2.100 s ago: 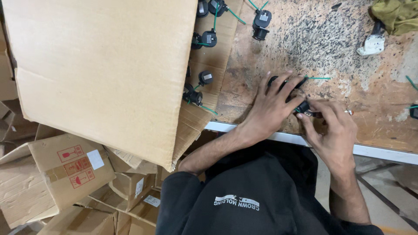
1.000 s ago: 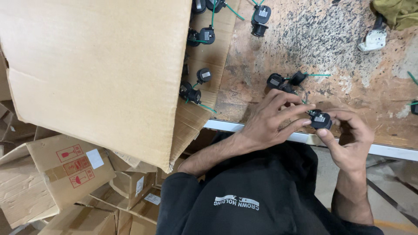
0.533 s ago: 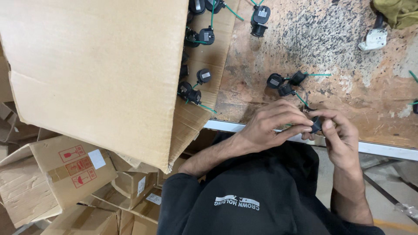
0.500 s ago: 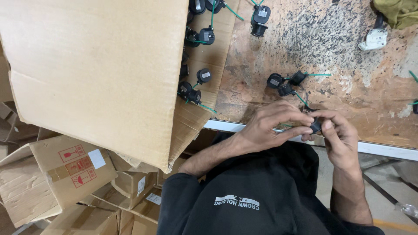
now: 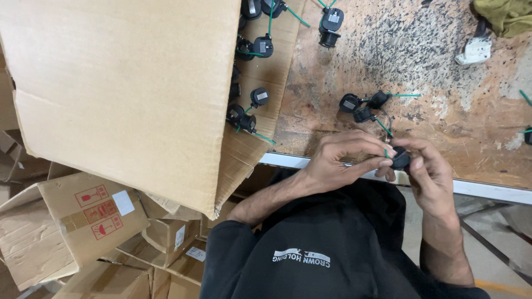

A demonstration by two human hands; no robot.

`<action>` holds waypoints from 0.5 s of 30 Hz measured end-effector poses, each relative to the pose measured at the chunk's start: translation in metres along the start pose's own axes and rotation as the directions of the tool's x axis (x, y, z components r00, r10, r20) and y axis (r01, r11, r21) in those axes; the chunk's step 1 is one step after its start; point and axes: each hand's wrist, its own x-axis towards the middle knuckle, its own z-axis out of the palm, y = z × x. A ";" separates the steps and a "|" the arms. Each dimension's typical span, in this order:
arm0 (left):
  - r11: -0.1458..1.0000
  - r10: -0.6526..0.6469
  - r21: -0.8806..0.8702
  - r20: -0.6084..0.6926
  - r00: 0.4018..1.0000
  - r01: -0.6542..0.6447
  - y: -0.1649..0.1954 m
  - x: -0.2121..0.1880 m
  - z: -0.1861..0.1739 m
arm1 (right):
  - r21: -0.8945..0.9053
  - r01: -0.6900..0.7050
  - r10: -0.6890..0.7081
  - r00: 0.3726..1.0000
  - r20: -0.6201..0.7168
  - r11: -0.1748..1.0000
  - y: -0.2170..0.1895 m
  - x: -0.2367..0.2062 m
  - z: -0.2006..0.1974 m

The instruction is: The person sits at a workbench handling black plug-style electrical components with green wires. They pick up individual components, turn and adjust them by hand, gather them into piles, move groups across the bench, and use a small white handheld tool on one component near the end.

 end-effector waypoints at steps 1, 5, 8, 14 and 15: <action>1.000 -0.012 0.009 -0.007 1.000 0.012 0.000 0.000 0.000 | -0.087 0.032 -0.033 0.999 -0.010 0.996 -0.003 0.001 0.003; 0.999 -0.003 0.045 -0.056 0.998 0.006 -0.001 -0.001 0.001 | -0.291 0.031 -0.061 0.994 -0.095 0.956 -0.012 0.004 0.017; 0.999 -0.026 0.030 -0.099 0.995 0.029 -0.002 -0.001 0.002 | -0.427 0.148 -0.194 0.979 -0.067 0.892 -0.016 0.005 0.023; 0.996 -0.094 0.005 -0.094 0.991 0.095 0.005 0.000 -0.001 | -0.540 0.205 -0.268 0.963 -0.040 0.816 -0.023 0.007 0.032; 0.992 -0.124 -0.006 -0.099 0.987 0.124 0.005 0.000 -0.001 | -0.541 0.195 -0.263 0.964 -0.051 0.818 -0.024 0.008 0.033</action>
